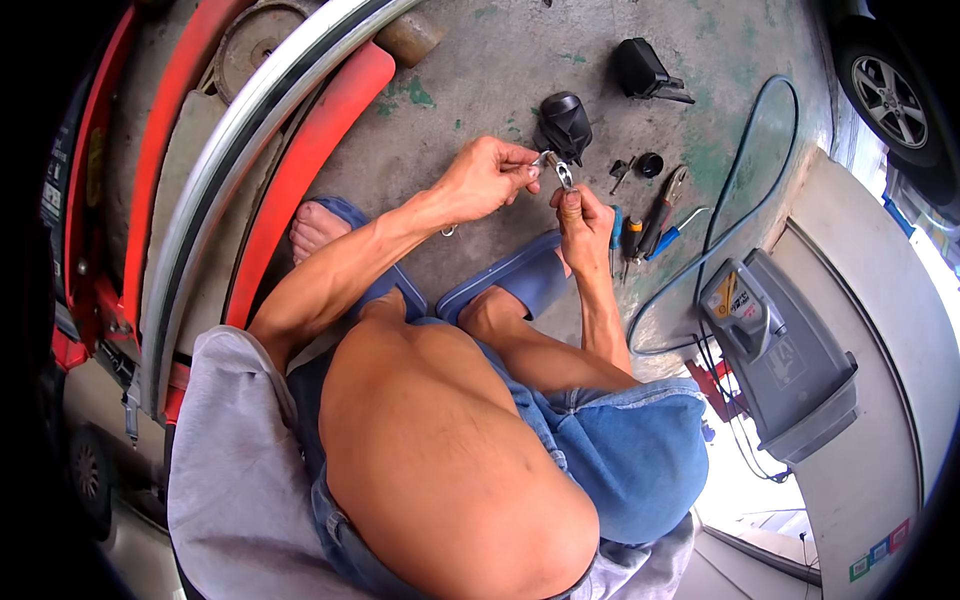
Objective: The person disassembles and reassembles a small black mechanical part by loosening and tightening a nut with a wrench and removing a small internal component by hand.
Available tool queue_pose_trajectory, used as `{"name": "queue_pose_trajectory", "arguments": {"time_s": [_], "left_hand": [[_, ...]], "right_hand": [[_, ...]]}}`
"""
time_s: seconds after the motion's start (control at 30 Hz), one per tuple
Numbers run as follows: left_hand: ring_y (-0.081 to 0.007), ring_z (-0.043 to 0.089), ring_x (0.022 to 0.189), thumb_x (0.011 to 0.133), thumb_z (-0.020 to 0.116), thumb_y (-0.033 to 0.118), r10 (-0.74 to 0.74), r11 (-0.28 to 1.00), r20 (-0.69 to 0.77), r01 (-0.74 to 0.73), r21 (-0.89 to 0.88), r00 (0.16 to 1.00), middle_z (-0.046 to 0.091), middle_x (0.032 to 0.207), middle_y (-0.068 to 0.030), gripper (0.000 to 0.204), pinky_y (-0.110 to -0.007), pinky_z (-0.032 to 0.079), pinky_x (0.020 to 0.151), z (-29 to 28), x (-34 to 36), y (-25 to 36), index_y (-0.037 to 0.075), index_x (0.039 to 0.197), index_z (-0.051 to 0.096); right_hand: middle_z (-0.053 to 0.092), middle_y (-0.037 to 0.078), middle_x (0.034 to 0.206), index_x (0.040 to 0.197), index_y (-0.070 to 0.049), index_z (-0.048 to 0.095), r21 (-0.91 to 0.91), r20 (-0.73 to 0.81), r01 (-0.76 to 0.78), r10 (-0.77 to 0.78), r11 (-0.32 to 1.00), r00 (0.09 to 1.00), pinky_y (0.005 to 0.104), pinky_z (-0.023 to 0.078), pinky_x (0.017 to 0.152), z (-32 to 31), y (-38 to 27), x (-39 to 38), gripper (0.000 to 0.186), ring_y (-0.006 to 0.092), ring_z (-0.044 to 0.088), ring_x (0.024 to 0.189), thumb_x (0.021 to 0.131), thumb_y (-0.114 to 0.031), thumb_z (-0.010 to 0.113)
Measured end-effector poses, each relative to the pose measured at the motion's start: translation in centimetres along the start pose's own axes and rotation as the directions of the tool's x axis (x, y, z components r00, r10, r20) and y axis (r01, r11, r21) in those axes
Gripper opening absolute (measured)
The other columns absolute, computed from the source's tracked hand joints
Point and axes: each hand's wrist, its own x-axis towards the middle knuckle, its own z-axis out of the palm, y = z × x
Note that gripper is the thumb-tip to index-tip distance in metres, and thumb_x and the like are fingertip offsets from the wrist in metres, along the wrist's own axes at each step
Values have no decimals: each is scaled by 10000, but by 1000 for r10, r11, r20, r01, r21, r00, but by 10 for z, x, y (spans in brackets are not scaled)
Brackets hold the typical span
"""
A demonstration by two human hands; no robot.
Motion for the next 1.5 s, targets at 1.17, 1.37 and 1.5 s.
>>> {"name": "queue_pose_trajectory", "arguments": {"time_s": [1.17,1.37,1.5], "left_hand": [[-75,533,596,927,593,113,-9,998,90,15,-56,996,699,814,-63,301,-242,463,548,29,24,-4,-68,1167,621],[-75,548,612,898,589,77,15,983,153,-42,181,988,706,812,-57,257,-257,472,558,22,31,10,-45,1114,659],[-81,558,630,887,588,63,-8,962,143,-32,270,990,707,812,-45,243,-257,474,581,22,33,23,-38,1092,672]], "right_hand": [[403,-41,525,782,-1,592,-178,14,99,-98,979,995,257,243,452,-44,17,2,519,56,343,476,984,-468,489],[405,-30,515,768,-1,588,-180,57,93,-84,979,995,261,253,450,-51,17,6,525,65,358,470,986,-467,483],[407,-30,513,764,-4,585,-147,44,88,-83,985,996,261,261,448,-52,20,8,528,67,364,469,987,-470,477]]}}
